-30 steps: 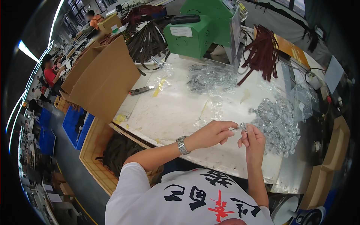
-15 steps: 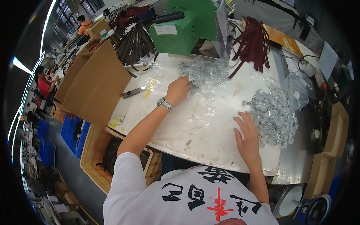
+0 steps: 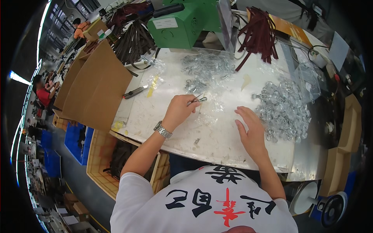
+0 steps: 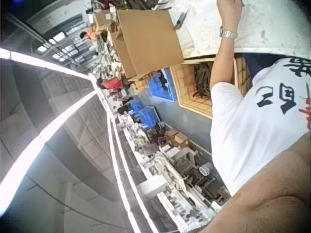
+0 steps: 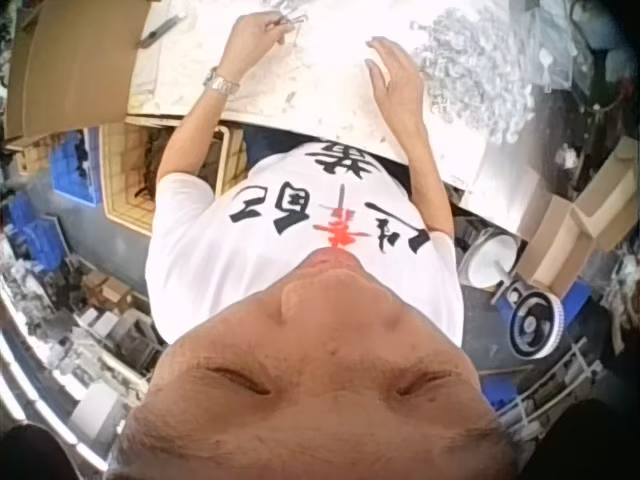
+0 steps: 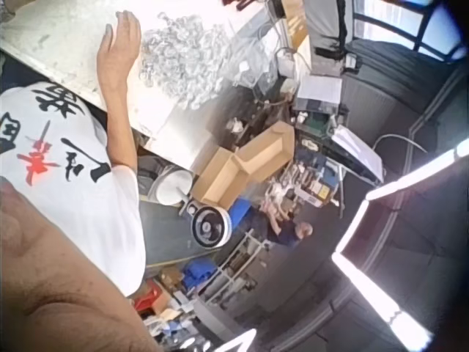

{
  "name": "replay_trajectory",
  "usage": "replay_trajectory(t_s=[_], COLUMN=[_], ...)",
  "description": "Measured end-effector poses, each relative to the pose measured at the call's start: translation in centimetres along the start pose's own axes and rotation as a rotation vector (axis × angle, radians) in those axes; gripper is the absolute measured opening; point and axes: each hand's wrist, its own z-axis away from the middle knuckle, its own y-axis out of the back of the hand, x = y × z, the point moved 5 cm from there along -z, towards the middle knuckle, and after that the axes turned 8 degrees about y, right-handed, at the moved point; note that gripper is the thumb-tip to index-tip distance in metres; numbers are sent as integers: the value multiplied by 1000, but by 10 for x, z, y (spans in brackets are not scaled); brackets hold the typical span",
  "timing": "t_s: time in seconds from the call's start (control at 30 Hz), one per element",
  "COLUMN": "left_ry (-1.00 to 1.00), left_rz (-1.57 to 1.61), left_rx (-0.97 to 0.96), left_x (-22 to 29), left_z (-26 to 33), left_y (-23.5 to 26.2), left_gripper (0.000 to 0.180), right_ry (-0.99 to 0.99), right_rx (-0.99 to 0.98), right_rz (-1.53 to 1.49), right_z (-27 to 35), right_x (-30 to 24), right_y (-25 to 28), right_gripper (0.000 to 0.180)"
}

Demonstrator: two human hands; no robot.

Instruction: The person assembles small metal keychains by hand at a factory workstation. They pick up a metal ring and a small metal piece, connect them, and place the finished assembly into a cardboard box. The process is repetitive, involving picking, connecting, and placing items one by one.

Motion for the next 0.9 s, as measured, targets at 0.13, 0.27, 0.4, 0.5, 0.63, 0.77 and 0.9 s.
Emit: replay_trajectory(t_s=[0.13,0.27,0.4,0.5,0.63,0.77,0.9], left_ry=[33,-53,-81,-99,-57,-67,-16], left_rz=[-253,-493,-470,-463,-473,-501,-606], left_rx=[-182,134,178,215,182,156,104], left_x=[-15,-16,-14,-26,-38,-34,-44], left_z=[4,7,10,7,2,10,5], left_y=[1,23,18,13,16,25,23], left_gripper=[17,24,31,27,22,14,9], right_ry=[0,126,256,224,186,-174,-529], right_rx=[-84,-155,-190,-305,-201,-156,-104], right_rz=[-134,-21,203,213,105,-340,-1007], right_z=[14,17,-1,-8,-9,-15,-3], right_x=[-1,-20,-38,-25,-12,-8,15], right_y=[-28,-50,-76,-95,-89,-63,-66], right_gripper=[31,38,36,26,17,10,16])
